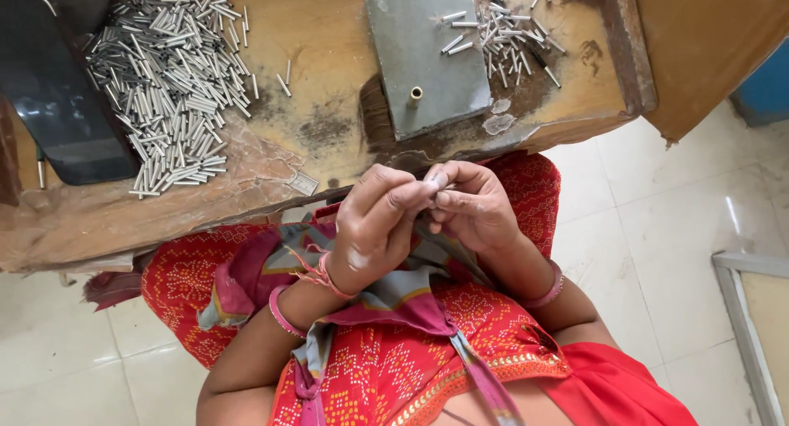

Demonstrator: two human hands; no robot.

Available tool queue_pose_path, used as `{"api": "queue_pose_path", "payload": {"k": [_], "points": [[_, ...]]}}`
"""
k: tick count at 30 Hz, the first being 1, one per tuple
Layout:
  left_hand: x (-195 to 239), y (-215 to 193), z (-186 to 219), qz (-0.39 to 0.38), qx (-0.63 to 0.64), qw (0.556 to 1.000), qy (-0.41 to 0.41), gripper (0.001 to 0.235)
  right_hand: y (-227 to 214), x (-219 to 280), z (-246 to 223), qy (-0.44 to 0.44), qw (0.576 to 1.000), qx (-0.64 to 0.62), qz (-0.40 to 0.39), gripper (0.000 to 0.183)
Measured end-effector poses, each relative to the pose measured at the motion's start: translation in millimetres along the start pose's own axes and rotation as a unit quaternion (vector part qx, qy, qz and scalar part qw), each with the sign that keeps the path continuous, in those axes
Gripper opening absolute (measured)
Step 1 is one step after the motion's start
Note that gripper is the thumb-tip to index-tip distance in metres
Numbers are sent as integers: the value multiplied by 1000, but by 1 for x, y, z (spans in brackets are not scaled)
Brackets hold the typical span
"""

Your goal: The recorder is assembling small cylindrical metal pins and components at a workshop bench.

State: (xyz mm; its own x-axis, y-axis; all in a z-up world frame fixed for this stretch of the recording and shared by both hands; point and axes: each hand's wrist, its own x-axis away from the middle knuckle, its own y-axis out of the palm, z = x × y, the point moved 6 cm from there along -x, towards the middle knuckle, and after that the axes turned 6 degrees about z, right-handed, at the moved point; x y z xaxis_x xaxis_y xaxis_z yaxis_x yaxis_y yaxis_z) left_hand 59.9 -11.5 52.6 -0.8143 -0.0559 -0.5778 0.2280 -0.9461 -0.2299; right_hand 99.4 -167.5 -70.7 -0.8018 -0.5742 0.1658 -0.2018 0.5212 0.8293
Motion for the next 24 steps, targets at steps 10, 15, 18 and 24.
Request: {"api": "queue_pose_path", "payload": {"k": [10,15,18,24], "points": [[10,6,13,-46,-153,962,221,32,13,10,-10,7,997,82,5,13],[11,4,9,-29,-170,964,202,29,43,9,-15,71,995,39,-50,29],[10,3,11,-25,-173,962,212,28,33,12,-12,61,996,64,-27,20],[14,1,11,-25,-177,953,246,27,40,9,-21,-43,990,131,-30,11]]}}
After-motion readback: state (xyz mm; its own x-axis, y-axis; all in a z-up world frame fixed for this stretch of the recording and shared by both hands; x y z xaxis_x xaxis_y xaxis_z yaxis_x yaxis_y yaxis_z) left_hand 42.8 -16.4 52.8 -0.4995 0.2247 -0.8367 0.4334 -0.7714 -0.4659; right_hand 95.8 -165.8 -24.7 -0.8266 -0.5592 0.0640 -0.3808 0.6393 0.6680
